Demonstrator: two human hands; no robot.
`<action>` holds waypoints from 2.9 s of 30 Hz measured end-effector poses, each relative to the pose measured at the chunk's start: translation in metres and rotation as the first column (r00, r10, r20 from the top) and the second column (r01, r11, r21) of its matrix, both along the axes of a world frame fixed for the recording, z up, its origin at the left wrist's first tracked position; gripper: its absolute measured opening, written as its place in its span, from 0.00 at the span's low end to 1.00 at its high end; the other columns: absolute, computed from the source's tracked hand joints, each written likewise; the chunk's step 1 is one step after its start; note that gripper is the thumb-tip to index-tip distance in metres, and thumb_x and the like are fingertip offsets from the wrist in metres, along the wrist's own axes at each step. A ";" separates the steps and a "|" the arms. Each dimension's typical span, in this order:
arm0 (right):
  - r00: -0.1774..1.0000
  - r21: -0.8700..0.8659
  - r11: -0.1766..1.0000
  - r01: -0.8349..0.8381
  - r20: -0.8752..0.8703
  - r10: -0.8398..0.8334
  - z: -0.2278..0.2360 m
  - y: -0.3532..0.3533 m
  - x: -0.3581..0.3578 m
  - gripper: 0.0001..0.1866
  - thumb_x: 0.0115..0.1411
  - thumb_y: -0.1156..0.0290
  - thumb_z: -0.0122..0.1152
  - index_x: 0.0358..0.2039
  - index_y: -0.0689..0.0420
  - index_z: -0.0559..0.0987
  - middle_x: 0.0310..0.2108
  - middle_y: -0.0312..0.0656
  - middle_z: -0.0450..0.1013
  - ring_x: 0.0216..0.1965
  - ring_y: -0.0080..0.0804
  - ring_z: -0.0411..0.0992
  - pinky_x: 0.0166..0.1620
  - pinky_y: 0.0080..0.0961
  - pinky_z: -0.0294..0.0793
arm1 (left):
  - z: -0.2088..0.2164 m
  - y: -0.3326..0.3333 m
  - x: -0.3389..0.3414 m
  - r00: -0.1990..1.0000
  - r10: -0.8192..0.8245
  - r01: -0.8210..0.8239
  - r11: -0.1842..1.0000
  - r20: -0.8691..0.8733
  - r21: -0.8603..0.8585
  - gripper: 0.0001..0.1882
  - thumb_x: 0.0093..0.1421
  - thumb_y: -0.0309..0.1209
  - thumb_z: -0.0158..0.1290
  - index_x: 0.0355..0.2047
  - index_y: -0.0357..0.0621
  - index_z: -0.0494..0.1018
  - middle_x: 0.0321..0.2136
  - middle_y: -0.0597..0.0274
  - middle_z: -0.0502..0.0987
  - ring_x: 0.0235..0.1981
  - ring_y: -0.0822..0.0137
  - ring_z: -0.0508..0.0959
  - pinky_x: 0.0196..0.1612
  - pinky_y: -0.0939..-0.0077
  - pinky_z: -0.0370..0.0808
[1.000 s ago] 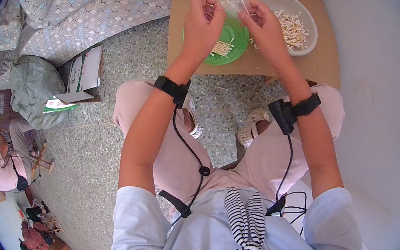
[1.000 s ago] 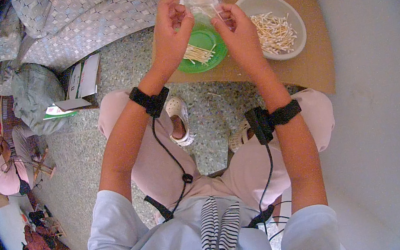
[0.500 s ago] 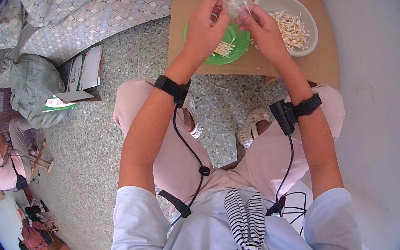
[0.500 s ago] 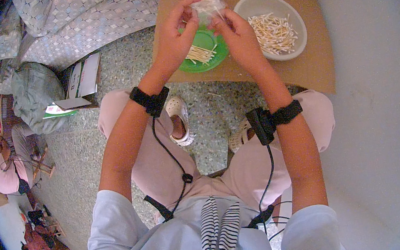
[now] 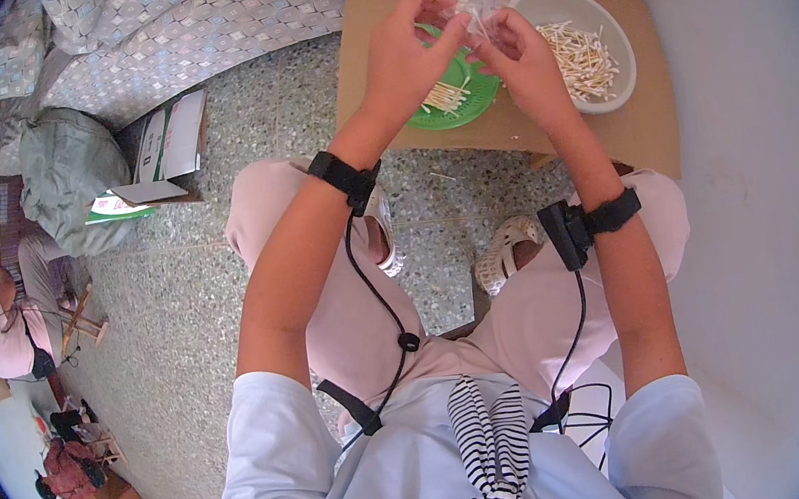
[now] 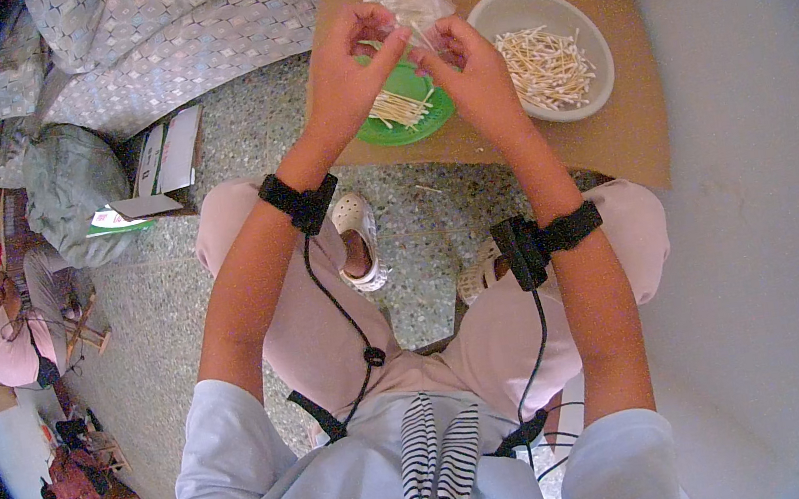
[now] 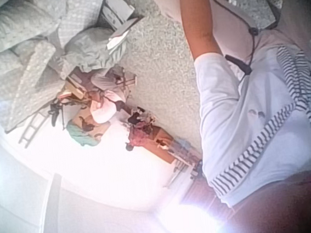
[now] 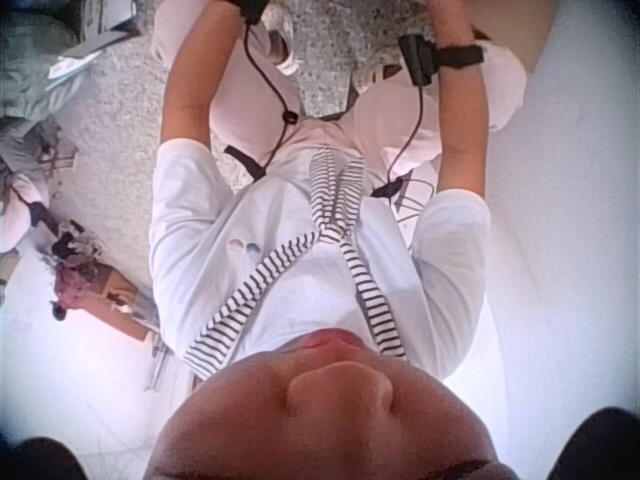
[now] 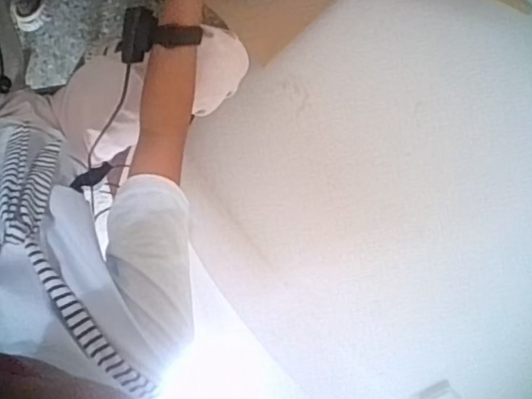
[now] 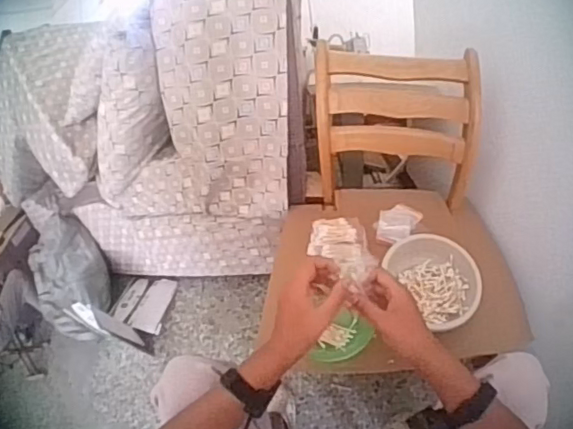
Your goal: Packaging small white hygiene or medical components into small clear plastic bags.
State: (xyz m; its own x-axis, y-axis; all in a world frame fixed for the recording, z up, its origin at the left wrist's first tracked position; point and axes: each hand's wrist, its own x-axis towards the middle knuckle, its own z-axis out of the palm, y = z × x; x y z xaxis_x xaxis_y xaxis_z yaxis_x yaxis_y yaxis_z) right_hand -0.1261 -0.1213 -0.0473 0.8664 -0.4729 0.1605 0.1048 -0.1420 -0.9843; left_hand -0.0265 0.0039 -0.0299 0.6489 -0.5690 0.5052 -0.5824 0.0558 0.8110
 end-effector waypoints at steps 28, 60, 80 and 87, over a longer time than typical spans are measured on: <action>1.000 0.065 0.998 -0.021 -0.009 0.021 0.004 -0.007 -0.005 0.16 0.59 0.67 0.60 0.46 0.60 0.73 0.36 0.38 0.76 0.38 0.24 0.73 0.43 0.21 0.71 | 0.008 0.001 -0.001 1.000 -0.020 0.021 0.996 0.007 -0.092 0.25 0.59 0.25 0.54 0.57 0.48 0.63 0.34 0.65 0.75 0.37 0.72 0.76 0.40 0.78 0.74; 1.000 0.304 0.952 -0.015 0.004 0.014 0.015 -0.010 -0.014 0.30 0.60 0.49 0.54 0.57 0.53 0.64 0.47 0.38 0.71 0.44 0.29 0.73 0.46 0.27 0.73 | -0.006 -0.003 0.013 0.962 -0.212 0.219 0.976 -0.170 0.019 0.14 0.58 0.31 0.55 0.44 0.41 0.74 0.34 0.67 0.75 0.37 0.75 0.74 0.42 0.81 0.71; 0.997 -0.025 1.000 -0.006 0.081 0.008 0.020 0.000 -0.011 0.17 0.60 0.65 0.60 0.46 0.60 0.76 0.40 0.39 0.76 0.38 0.24 0.74 0.42 0.19 0.73 | 0.023 0.012 0.023 0.958 -0.285 0.286 0.957 -0.031 0.046 0.19 0.59 0.30 0.56 0.51 0.47 0.72 0.34 0.66 0.77 0.33 0.78 0.74 0.37 0.82 0.72; 0.990 0.066 0.988 -0.143 -0.014 0.144 0.017 0.005 -0.012 0.19 0.60 0.62 0.59 0.48 0.59 0.74 0.42 0.40 0.76 0.39 0.24 0.74 0.45 0.22 0.73 | 0.043 0.014 0.023 0.970 -0.242 0.240 0.960 -0.001 0.141 0.15 0.59 0.31 0.55 0.47 0.46 0.74 0.38 0.63 0.75 0.35 0.72 0.73 0.41 0.77 0.70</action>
